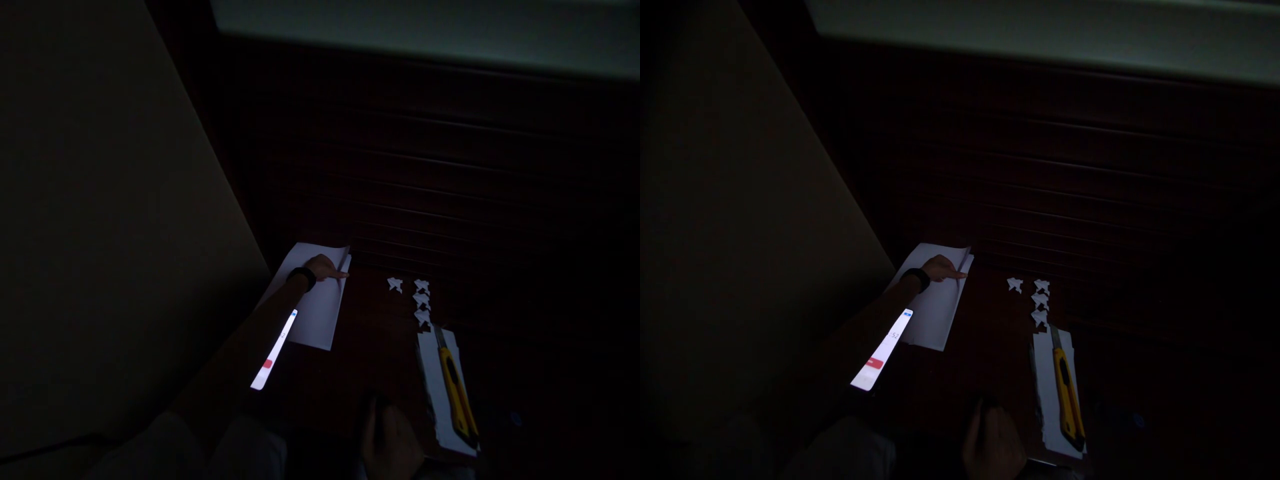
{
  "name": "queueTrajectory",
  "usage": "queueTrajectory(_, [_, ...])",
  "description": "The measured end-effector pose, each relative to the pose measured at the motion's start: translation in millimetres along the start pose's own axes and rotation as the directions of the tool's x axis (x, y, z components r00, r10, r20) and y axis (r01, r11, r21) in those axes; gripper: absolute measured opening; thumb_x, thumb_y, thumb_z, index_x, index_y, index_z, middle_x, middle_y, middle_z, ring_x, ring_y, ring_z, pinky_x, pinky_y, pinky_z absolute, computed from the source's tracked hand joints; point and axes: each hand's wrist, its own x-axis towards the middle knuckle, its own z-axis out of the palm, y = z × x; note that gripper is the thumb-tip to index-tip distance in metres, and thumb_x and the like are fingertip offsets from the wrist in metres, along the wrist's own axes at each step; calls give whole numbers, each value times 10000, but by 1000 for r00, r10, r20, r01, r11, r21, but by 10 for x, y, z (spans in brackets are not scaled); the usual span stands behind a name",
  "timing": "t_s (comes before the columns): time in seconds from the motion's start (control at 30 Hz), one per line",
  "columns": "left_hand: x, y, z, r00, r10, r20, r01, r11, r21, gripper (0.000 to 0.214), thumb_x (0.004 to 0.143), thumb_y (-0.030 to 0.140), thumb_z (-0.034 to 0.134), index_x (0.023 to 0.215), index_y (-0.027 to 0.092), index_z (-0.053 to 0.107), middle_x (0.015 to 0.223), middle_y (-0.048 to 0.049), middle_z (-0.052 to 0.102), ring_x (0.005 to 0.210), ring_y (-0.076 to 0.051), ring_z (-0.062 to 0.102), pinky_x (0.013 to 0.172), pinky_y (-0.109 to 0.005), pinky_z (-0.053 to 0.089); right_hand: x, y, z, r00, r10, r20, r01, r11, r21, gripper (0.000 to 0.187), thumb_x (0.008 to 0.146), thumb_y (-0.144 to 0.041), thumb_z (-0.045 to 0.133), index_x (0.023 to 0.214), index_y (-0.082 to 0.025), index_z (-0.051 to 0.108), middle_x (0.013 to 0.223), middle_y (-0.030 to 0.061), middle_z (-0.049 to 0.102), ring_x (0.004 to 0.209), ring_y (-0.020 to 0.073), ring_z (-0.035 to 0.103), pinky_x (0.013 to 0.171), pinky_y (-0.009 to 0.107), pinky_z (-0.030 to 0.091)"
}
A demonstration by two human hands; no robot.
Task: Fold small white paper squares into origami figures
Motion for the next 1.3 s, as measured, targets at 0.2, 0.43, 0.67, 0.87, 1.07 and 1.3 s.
queueTrajectory(0.2, [12, 3, 2, 1000, 12, 6, -12, 1000, 20, 493, 452, 576, 777, 683, 152, 683, 576, -1, 584, 500, -102, 486, 445, -206, 365, -24, 10, 15, 1000, 2, -11, -1, 1000, 29, 162, 880, -251, 498, 793, -181, 616, 627, 36, 600, 586, 159, 560, 576, 286, 370])
queueTrajectory(0.43, [38, -7, 7, 1000, -3, 25, 3, 1000, 25, 438, 597, 545, 717, 675, 116, 681, 576, -31, 600, 479, -93, 485, 457, -210, 371, -5, 7, -5, 1000, -18, 3, 18, 999, 31, 169, 869, -247, 510, 737, -189, 597, 591, 24, 565, 550, 148, 528, 548, 282, 340])
queueTrajectory(0.67, [-4, 21, 26, 1000, 28, -8, -26, 993, 114, 336, 612, 462, 722, 715, 143, 698, 657, -36, 645, 524, -116, 534, 448, -208, 378, 7, 8, 8, 1000, -16, -13, 16, 1000, 4, 243, 886, -283, 484, 667, -199, 548, 562, 13, 535, 547, 146, 542, 545, 273, 341])
queueTrajectory(0.87, [-78, 81, 64, 989, 93, -115, -57, 958, 280, 214, 693, 369, 626, 715, 171, 703, 743, -57, 686, 708, -174, 631, 584, -228, 438, -18, -3, -19, 1000, 14, 3, -14, 1000, 25, 242, 883, -289, 495, 672, -194, 565, 551, 16, 548, 529, 148, 544, 541, 267, 348])
queueTrajectory(1.07, [-224, 220, 158, 949, 216, -231, -97, 893, 439, 338, 798, 390, 473, 821, 146, 706, 891, -147, 697, 878, -256, 644, 725, -304, 453, 425, -122, -68, 932, 296, 210, -345, 904, 254, 279, 907, -358, 456, 730, -204, 606, 622, 27, 641, 542, 157, 592, 508, 243, 376])
queueTrajectory(1.3, [-409, 282, 100, 923, 278, -267, -100, 842, 530, 362, 835, 370, 426, 841, 154, 717, 877, -142, 704, 872, -244, 649, 717, -284, 445, 1829, -696, 586, 910, 128, 395, -345, 763, 547, 500, 808, -306, 566, 1266, -135, 461, 1098, 115, 651, 931, 203, 628, 741, 280, 468])
